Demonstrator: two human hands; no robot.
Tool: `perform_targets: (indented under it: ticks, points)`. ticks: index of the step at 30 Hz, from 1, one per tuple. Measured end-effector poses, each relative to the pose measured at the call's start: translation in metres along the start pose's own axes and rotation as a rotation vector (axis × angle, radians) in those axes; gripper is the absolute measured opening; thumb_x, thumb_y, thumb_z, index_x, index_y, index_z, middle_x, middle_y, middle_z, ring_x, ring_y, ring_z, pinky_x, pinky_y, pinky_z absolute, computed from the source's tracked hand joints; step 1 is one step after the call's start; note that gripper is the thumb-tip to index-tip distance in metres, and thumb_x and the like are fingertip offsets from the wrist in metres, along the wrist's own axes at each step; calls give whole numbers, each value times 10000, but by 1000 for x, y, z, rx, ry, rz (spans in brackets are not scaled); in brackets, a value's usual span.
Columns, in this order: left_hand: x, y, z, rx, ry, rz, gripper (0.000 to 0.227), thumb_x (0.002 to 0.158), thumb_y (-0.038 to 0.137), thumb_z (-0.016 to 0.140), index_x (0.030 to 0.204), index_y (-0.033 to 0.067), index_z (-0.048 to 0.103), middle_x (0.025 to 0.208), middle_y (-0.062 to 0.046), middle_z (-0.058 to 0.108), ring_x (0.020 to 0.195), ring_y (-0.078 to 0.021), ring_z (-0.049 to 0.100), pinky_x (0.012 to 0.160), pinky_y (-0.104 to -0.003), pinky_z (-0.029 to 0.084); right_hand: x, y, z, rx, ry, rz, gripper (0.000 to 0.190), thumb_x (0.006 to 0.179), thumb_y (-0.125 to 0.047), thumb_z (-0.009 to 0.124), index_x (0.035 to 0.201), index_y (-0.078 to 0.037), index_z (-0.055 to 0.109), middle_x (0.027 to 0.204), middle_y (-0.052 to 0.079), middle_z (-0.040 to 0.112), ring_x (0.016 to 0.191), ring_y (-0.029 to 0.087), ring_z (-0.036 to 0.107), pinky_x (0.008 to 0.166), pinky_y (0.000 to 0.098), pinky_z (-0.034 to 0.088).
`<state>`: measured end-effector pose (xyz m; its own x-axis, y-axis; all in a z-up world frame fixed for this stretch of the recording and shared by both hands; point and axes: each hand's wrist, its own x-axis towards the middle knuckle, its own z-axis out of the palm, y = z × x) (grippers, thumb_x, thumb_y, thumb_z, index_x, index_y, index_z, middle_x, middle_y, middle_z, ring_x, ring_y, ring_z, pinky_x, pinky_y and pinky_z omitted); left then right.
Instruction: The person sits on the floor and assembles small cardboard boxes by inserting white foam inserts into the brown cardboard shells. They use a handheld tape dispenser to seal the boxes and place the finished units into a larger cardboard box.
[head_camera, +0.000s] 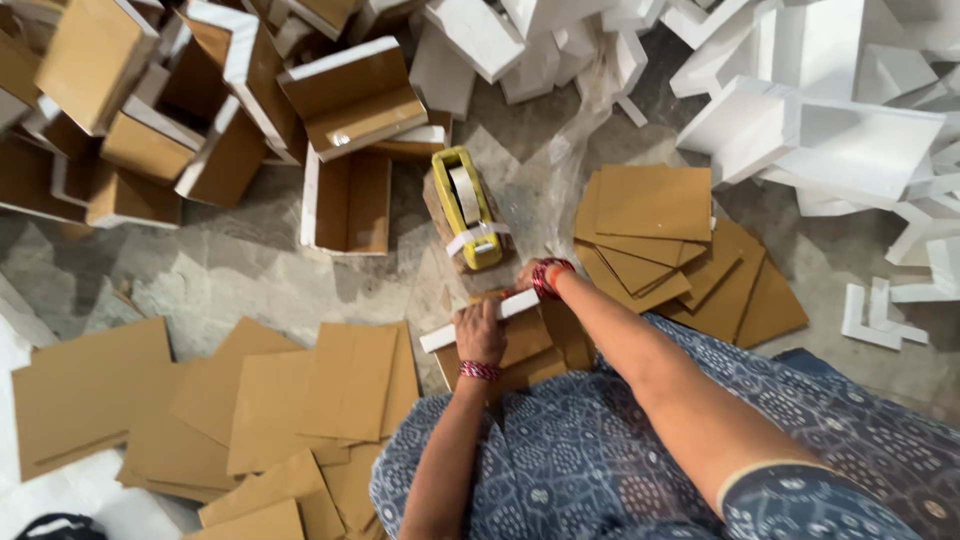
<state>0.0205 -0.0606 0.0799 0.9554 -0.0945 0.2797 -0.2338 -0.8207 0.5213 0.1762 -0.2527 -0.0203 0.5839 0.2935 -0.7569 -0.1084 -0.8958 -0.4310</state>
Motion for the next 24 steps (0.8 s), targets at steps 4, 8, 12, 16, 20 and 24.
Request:
perform_targets:
  ticks: [4,8,12,16,20,24]
  points:
    - [0,6,-7,-18,20,35,397,725,139,794,1095,131,650,927,-89,696,919,-304,649,839,-450,442,-2,-2,4,-66,84,70,298,870,-344,774,1039,-99,793,1025,130,773,973,283,729,824,395,560]
    - [7,3,-9,-38,-3,36,403,733,119,799,1107,145,650,941,-77,711,945,-296,660,847,-450,443,-38,-4,3,-169,493,-12,259,930,-335,729,1061,-126,808,1042,134,766,993,295,731,860,410,564]
    - [3,1,-10,-72,11,45,448,685,96,793,1105,141,642,964,-96,714,977,-310,664,844,-459,440,-101,-17,2,39,561,-665,392,872,-335,763,1162,-77,709,1079,151,744,980,307,713,860,418,550]
    - [-1,-8,2,-63,-34,19,415,749,91,801,1129,131,640,971,-98,712,1007,-317,656,856,-470,441,-123,-35,37,-468,756,-634,167,823,-193,669,968,-113,656,1036,97,678,1046,310,657,902,423,532]
    - [-22,-61,-7,-34,-7,-140,346,722,43,810,1033,144,699,984,-108,721,1005,-331,656,926,-466,490,-115,-37,58,-572,938,-577,116,895,-121,597,1006,-132,628,977,118,622,949,308,632,796,454,493]
    - [-40,-87,-22,-183,54,-317,346,652,31,822,982,98,742,1010,-157,722,982,-370,671,880,-444,539,-117,-15,55,-604,807,-447,202,941,-151,592,1128,-185,661,1052,104,650,1012,309,637,867,471,495]
